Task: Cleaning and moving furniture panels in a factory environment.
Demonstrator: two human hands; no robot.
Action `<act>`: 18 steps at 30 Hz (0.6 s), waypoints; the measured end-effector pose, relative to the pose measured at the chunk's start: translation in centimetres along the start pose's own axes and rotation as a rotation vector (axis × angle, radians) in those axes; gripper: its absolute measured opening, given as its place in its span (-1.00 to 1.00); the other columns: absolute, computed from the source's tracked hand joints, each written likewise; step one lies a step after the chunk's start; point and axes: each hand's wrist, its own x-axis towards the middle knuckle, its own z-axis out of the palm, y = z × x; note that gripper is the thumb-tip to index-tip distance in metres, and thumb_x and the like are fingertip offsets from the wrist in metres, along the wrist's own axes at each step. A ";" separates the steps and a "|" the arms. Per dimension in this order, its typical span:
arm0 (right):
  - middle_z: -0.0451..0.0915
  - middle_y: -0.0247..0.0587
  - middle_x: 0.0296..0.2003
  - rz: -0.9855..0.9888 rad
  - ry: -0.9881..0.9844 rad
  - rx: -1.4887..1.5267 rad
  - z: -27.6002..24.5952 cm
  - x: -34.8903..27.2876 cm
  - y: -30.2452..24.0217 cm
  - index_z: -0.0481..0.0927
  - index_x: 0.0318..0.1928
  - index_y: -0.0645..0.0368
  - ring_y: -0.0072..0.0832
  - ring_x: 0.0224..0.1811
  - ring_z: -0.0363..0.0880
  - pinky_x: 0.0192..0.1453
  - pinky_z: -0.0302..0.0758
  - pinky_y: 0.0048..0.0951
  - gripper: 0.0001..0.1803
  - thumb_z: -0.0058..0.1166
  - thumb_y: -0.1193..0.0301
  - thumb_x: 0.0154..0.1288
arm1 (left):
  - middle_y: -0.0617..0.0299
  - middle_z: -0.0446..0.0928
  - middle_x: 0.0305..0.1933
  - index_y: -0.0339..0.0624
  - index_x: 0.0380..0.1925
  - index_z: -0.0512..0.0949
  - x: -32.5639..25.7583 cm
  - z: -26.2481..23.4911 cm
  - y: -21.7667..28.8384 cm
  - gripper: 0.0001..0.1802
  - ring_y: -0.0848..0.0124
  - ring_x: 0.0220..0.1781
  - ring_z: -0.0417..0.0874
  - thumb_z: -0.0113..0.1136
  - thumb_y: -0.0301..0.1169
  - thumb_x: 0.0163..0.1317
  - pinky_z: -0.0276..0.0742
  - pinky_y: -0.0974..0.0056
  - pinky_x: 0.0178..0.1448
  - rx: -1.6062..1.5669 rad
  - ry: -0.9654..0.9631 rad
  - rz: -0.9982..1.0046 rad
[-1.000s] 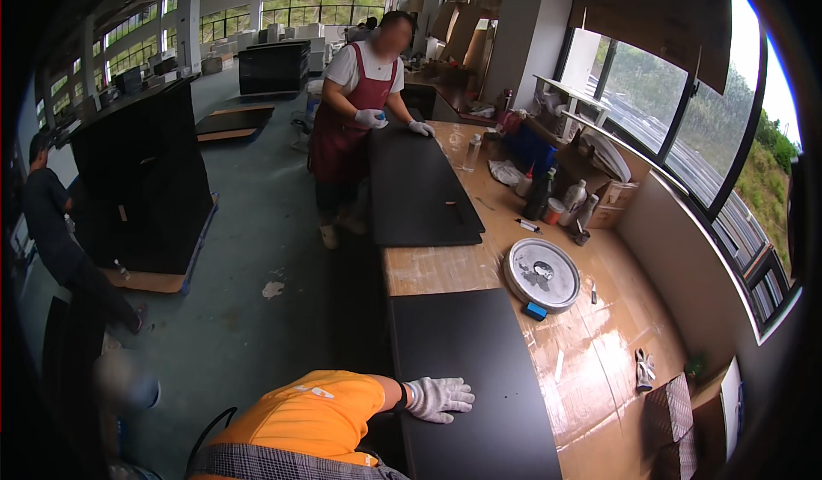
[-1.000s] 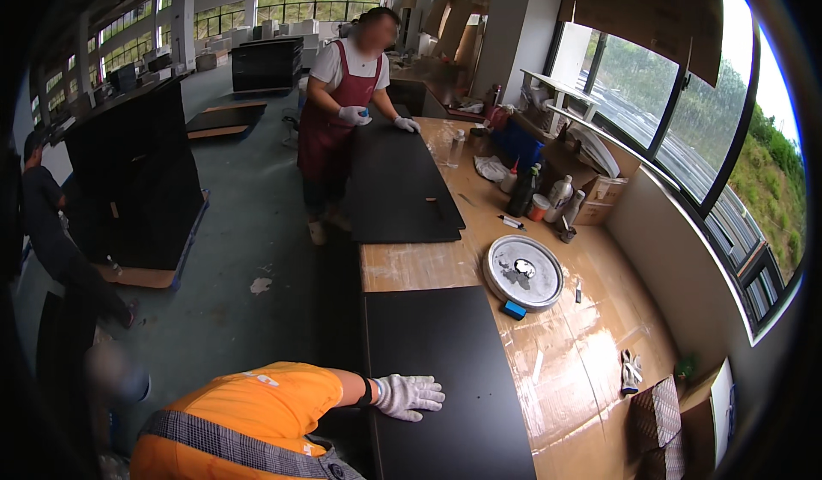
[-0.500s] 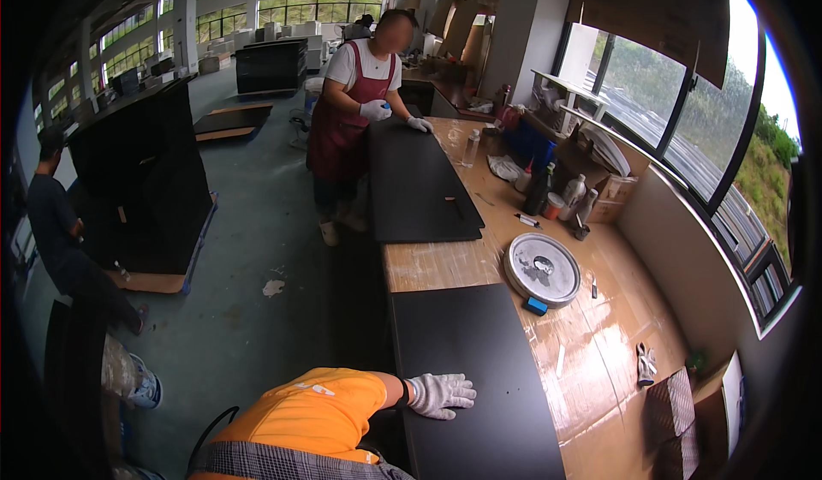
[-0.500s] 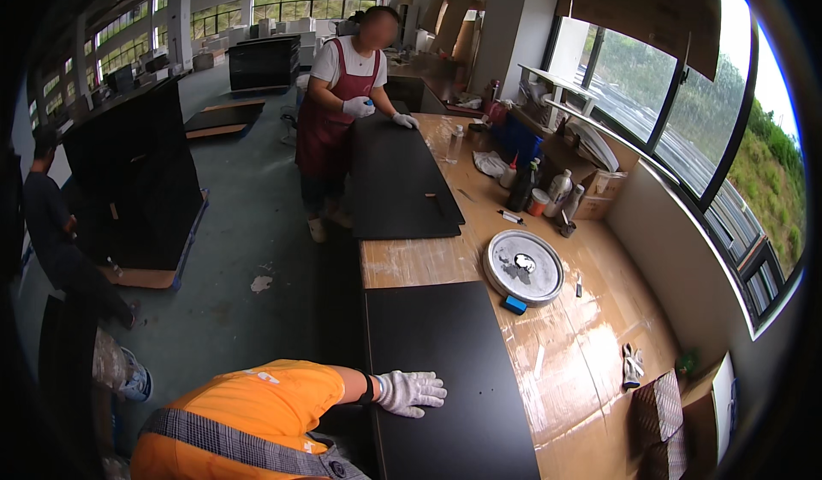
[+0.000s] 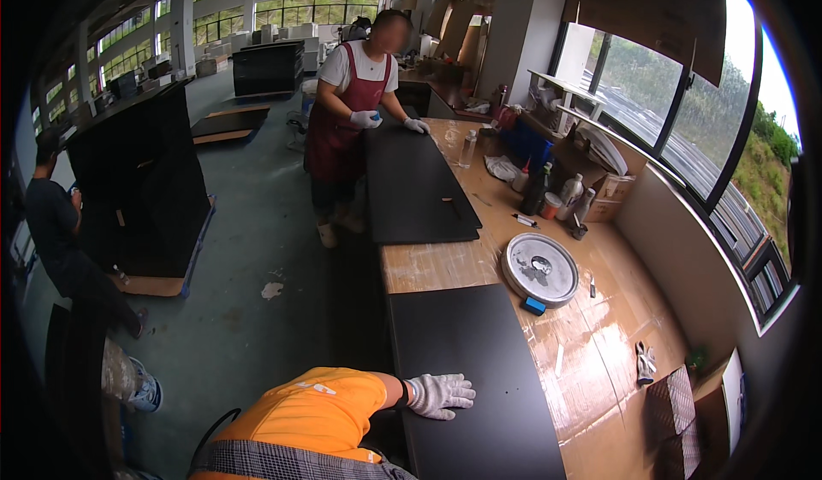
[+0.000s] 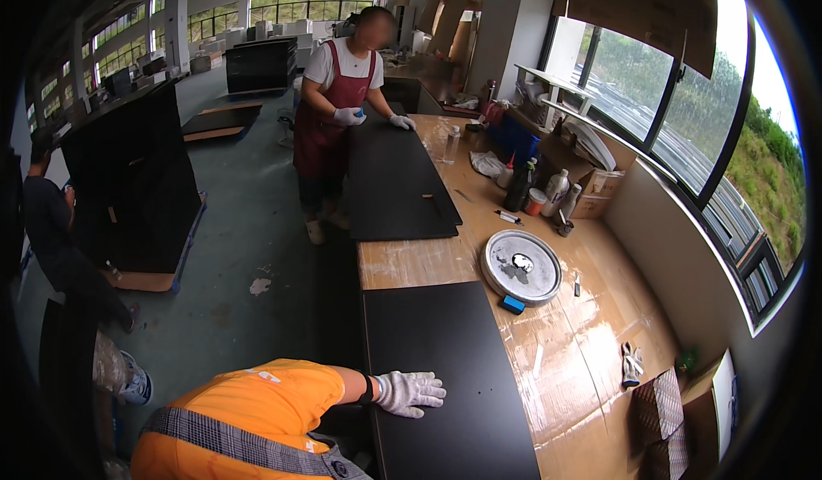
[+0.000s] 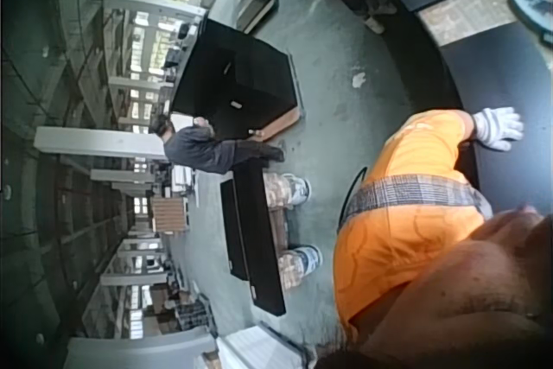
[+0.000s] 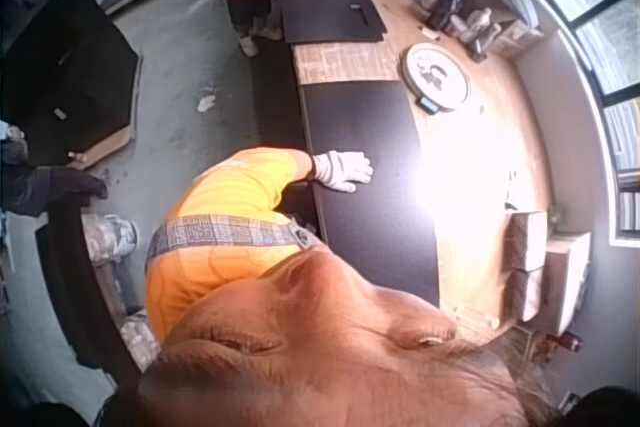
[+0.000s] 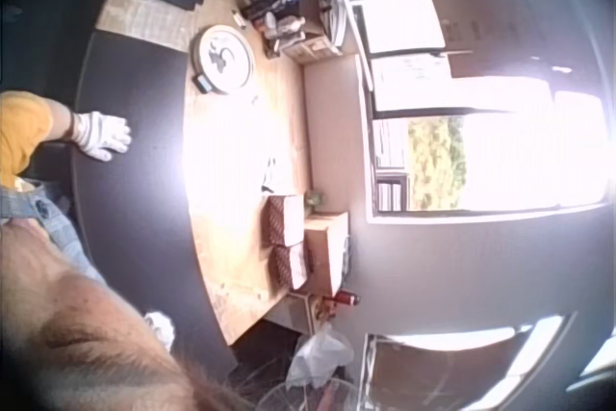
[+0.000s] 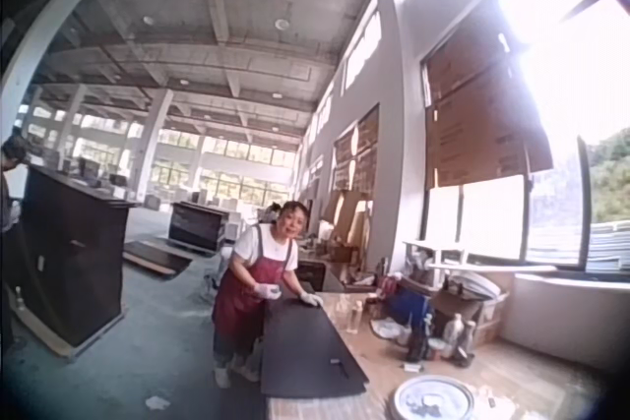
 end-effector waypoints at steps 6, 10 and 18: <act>0.59 -0.25 -0.65 -0.026 0.263 -0.056 7.2 3.3 3.5 0.59 -0.70 0.11 -0.43 -0.68 0.56 -0.59 0.47 -0.32 -0.84 0.23 0.36 -0.12 | 0.02 0.21 0.41 -0.12 0.26 0.34 -0.2 -0.4 0.3 -0.43 0.07 0.49 0.11 -0.02 -0.09 0.32 -0.11 -0.02 0.55 -0.011 -0.019 -0.003; 0.58 -0.24 -0.63 -0.043 0.095 -0.077 -4.2 -3.7 -3.0 0.63 -0.63 0.14 -0.43 -0.68 0.53 -0.59 0.44 -0.34 -0.86 0.24 0.36 -0.09 | 0.02 0.20 0.42 -0.14 0.28 0.33 -0.4 -0.2 0.4 -0.41 0.08 0.50 0.09 -0.04 -0.08 0.32 -0.14 0.01 0.56 -0.017 -0.038 -0.010; 0.61 -0.21 -0.59 -0.150 -0.099 -0.075 -8.2 -4.5 -5.0 0.66 -0.57 0.10 -0.38 -0.67 0.54 -0.59 0.44 -0.33 -0.82 0.20 0.32 0.10 | 0.05 0.20 0.43 -0.10 0.27 0.34 0.5 -0.8 0.2 -0.42 0.11 0.50 0.09 -0.03 -0.07 0.33 -0.13 -0.01 0.56 0.012 -0.028 -0.013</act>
